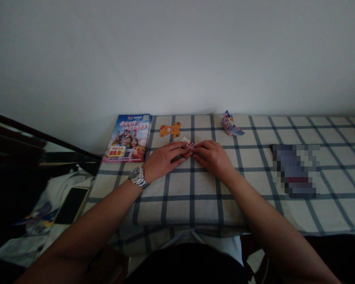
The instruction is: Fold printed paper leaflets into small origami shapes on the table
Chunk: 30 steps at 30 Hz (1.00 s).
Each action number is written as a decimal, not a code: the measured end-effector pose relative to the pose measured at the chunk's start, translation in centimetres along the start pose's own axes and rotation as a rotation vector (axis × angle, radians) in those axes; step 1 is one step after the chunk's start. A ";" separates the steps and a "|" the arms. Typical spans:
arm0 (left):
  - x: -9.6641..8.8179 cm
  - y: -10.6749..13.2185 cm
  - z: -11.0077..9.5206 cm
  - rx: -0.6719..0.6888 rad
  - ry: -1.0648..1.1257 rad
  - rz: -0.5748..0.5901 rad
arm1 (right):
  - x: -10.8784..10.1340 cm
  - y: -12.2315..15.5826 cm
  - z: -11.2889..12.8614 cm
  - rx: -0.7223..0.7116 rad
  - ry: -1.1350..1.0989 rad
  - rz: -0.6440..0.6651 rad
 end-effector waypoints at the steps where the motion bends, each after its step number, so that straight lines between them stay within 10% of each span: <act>1: 0.1 0.0 0.1 0.002 0.009 0.005 | 0.0 0.0 0.0 0.000 -0.002 -0.002; 30: -0.2 0.0 -0.1 0.025 -0.015 -0.007 | 0.1 -0.1 0.3 0.043 -0.133 0.000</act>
Point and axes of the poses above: each hand's wrist, its own y-axis away from the middle knuckle, its own x-axis out of the palm, z = x × y, the point moved 8 cm from there along -y, towards the middle knuckle, and after that the axes turned 13 degrees about -y, right-handed, at the moved point
